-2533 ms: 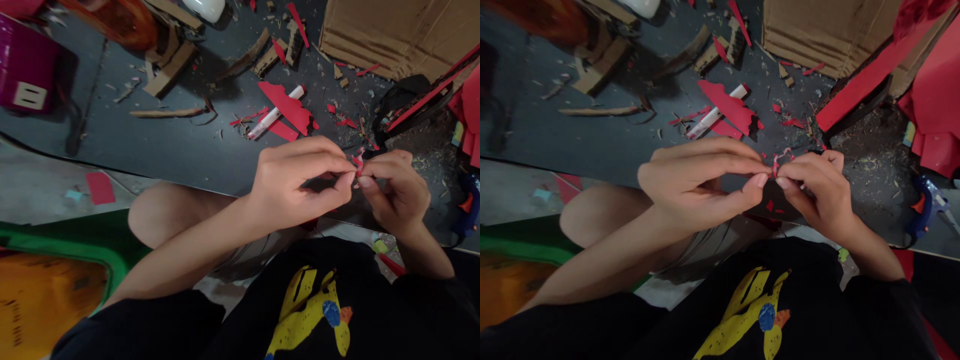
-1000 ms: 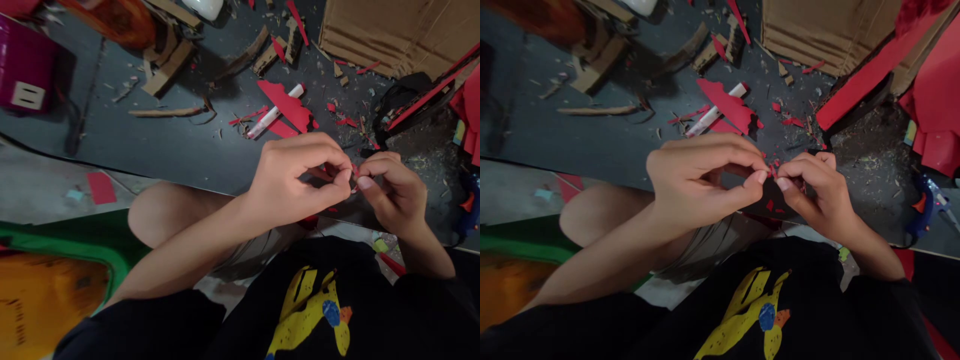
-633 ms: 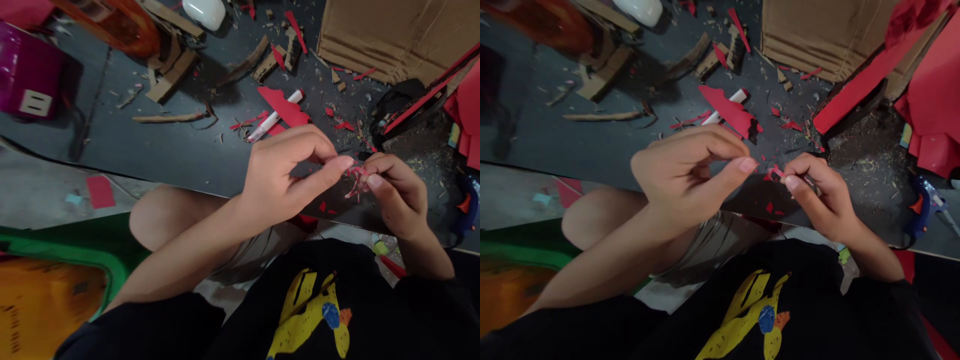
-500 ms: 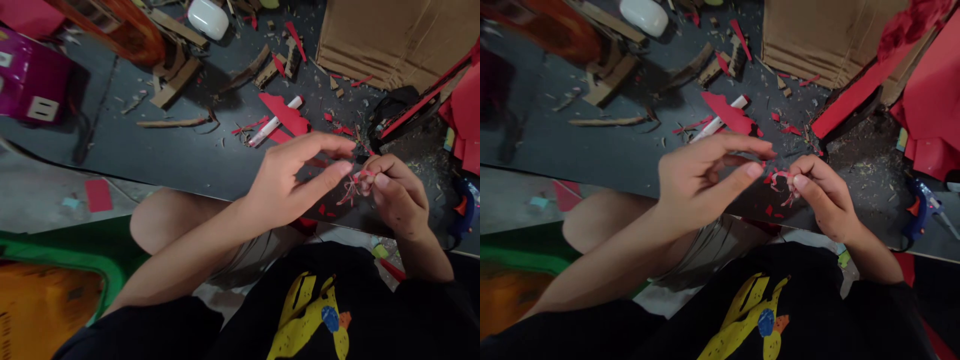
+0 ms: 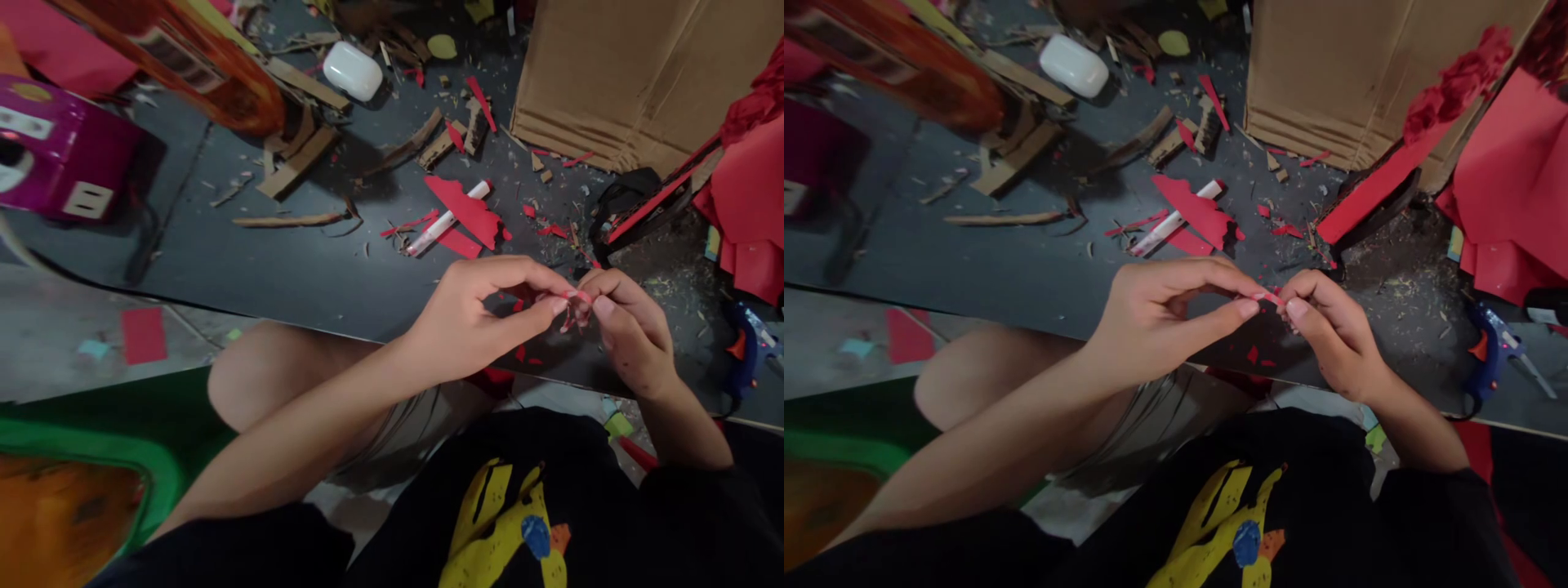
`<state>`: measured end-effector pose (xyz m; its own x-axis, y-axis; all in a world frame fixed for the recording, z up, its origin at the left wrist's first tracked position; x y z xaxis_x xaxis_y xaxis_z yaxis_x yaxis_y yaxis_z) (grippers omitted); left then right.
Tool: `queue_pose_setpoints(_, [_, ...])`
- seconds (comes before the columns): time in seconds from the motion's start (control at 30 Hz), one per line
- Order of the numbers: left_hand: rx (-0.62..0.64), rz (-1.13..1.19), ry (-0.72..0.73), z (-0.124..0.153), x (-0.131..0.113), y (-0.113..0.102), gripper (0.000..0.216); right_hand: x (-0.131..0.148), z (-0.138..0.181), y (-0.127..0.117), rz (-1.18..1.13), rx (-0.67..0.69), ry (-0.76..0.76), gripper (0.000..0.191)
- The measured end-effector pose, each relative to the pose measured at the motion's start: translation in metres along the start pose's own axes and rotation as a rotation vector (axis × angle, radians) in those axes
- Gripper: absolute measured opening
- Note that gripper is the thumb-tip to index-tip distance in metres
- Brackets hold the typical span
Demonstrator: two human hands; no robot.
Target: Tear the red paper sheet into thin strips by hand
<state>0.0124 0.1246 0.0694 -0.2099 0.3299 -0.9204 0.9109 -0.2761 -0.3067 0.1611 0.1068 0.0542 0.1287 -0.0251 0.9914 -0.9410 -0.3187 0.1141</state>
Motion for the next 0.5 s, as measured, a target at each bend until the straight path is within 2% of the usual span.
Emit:
queue_pose_setpoints(0.13, [-0.075, -0.161, 0.127, 0.001, -0.004, -0.005, 0.01, 0.006, -0.001, 0.0, 0.141, -0.012, -0.108, 0.003])
queue_pose_setpoints(0.2, [-0.122, -0.295, 0.243, 0.003, -0.009, -0.008, 0.01, 0.016, 0.0, -0.001, 0.313, -0.063, -0.283, 0.009])
queue_pose_setpoints(0.33, [-0.213, -0.576, 0.598, 0.015, -0.03, -0.014, 0.013, 0.038, 0.011, -0.002, 0.684, -0.181, -0.706, 0.017])
queue_pose_setpoints(0.4, [-0.176, -0.662, 0.687, 0.02, -0.035, -0.013, 0.016, 0.042, 0.015, -0.003, 0.767, -0.209, -0.802, 0.018])
queue_pose_setpoints(0.5, [-0.118, -0.66, 0.756, 0.023, -0.038, -0.013, 0.024, 0.042, 0.018, -0.004, 0.795, -0.198, -0.843, 0.019])
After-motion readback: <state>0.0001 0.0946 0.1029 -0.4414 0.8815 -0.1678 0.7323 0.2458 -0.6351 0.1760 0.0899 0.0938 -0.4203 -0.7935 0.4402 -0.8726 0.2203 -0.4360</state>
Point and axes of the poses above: each hand's wrist, its own z-axis away from the middle knuckle, its own y-axis out of the palm, x = y × z, the point moved 6 cm from there along -z, towards the middle knuckle, and after that the axes turned 10 degrees about -z, right-handed, at the moved point
